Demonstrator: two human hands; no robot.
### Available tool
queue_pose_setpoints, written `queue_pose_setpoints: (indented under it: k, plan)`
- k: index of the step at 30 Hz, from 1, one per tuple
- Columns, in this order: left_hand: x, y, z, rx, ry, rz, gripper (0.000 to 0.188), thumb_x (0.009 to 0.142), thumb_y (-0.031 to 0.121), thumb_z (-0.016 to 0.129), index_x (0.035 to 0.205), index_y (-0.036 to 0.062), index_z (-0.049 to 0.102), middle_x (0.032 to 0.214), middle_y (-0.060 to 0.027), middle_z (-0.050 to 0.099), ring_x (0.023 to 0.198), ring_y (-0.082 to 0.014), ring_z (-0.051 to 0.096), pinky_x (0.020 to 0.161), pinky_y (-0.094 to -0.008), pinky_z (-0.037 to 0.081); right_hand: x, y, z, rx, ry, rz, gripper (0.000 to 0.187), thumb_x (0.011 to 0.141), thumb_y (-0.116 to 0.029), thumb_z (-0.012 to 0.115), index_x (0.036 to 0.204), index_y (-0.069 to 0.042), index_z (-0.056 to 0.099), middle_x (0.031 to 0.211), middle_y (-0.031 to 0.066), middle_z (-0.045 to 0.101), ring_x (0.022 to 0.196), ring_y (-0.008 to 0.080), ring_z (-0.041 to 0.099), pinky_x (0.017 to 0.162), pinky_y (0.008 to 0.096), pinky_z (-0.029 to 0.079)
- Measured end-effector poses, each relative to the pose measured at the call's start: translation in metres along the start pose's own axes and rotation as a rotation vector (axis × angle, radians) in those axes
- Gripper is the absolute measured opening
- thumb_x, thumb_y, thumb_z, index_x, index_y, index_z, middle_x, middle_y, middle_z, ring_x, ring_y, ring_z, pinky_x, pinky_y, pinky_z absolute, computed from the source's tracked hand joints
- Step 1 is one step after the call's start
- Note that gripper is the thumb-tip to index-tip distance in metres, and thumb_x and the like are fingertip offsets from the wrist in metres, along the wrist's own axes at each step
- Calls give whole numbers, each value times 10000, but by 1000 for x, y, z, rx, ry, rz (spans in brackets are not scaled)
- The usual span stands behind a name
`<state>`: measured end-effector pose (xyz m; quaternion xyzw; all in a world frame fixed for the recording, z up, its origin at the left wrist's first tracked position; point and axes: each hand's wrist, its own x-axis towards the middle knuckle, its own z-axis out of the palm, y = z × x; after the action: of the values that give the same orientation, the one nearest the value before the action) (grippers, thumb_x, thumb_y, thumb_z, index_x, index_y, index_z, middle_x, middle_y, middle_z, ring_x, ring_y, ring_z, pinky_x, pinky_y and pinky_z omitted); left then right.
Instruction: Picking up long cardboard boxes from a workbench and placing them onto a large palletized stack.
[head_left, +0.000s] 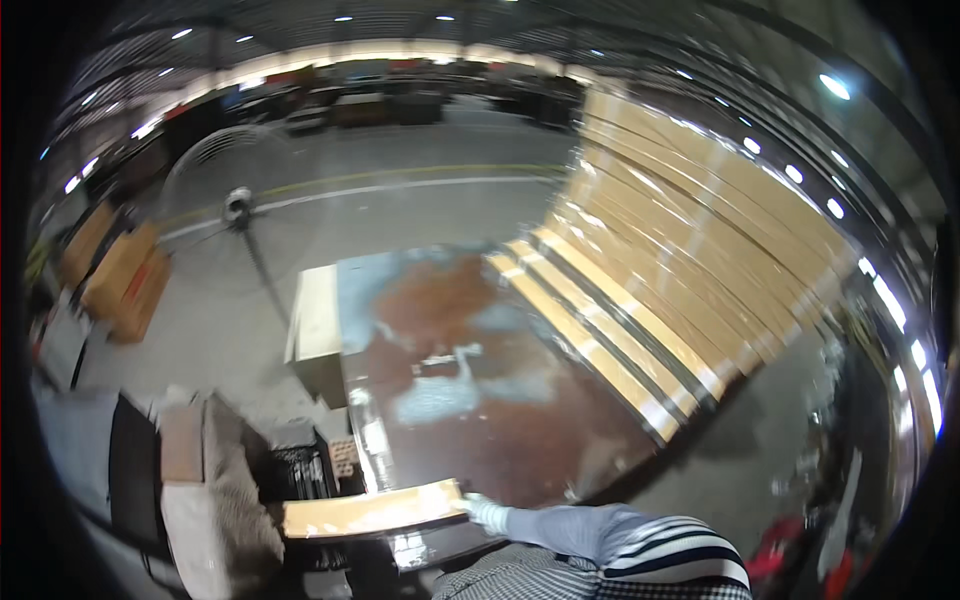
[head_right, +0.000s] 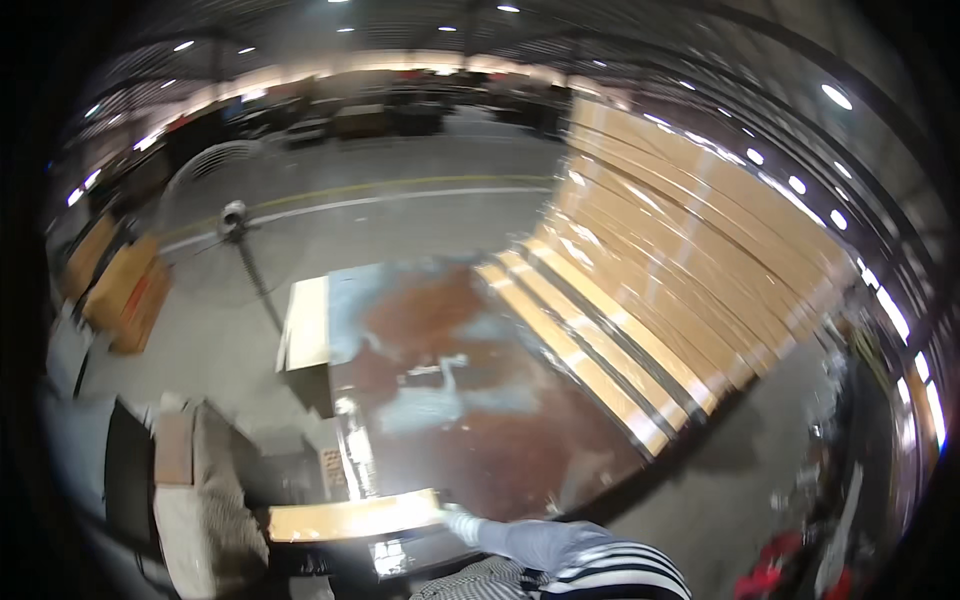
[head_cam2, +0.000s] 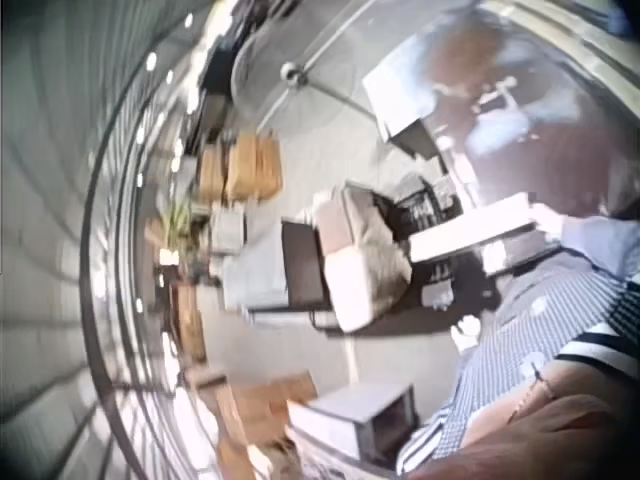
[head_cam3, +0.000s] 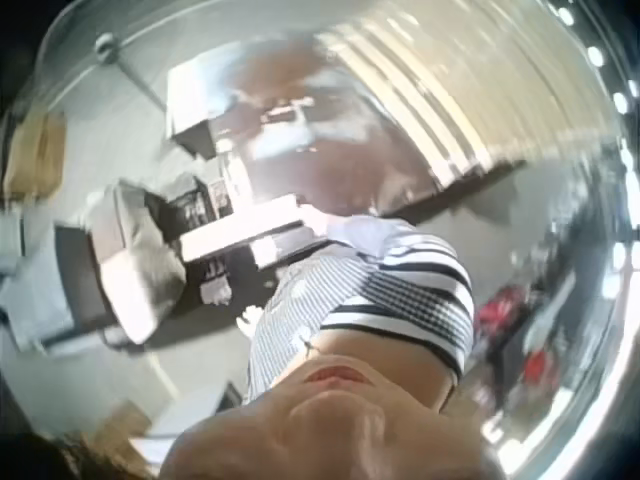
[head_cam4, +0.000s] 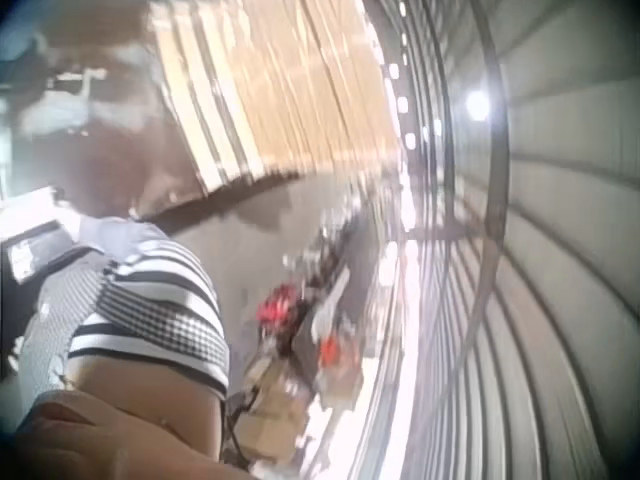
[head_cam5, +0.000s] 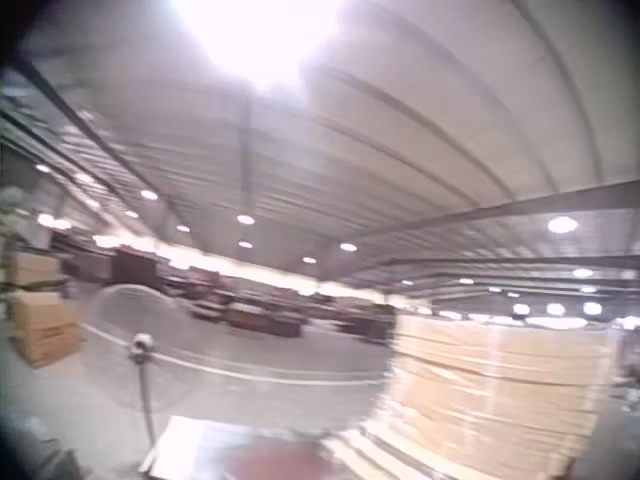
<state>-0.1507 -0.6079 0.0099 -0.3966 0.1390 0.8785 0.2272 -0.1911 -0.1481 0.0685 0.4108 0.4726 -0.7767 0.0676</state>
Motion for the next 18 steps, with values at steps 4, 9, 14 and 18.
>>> queue_pose_setpoints:
  k: [4, 9, 14, 18]
  plan:
    - [21, 0, 44, 138, -141, -102, 377, 914, 528, 497, 852, 168, 593, 952, -55, 601, 881, -239, 532, 781, -450, 440, 27, -15, 72, -128, -416, -266, 712, 793, -267, 810, 1385, -42, 485, 1263, 81, 613, 1162, 198, 552, 998, 343, 447]
    - [52, 12, 73, 331, -74, -110, 393, 888, 441, 496, 669, 118, 537, 828, -110, 590, 824, -286, 549, 840, -481, 468, -5, -3, 134, -669, -260, -621, 846, 841, -219, 718, 1538, -107, 251, 1399, 225, 515, 1191, 325, 563, 1009, 392, 459]
    - [74, -10, 124, 563, -188, -359, 546, 934, 580, 447, 618, 136, 483, 766, -93, 526, 737, -268, 500, 704, -435, 449, -60, 12, 32, -765, -255, -326, 638, 875, -344, 669, 1404, -43, 480, 1384, 225, 523, 1309, 330, 476, 1080, 404, 379]
    - [90, -43, 168, 732, -233, -433, 533, 932, 576, 452, 631, 138, 487, 773, -91, 529, 742, -266, 501, 702, -435, 447, -104, 42, -38, -743, 3, -413, 548, 884, -313, 669, 1331, -15, 558, 1369, 187, 550, 1326, 317, 455, 1093, 413, 352]
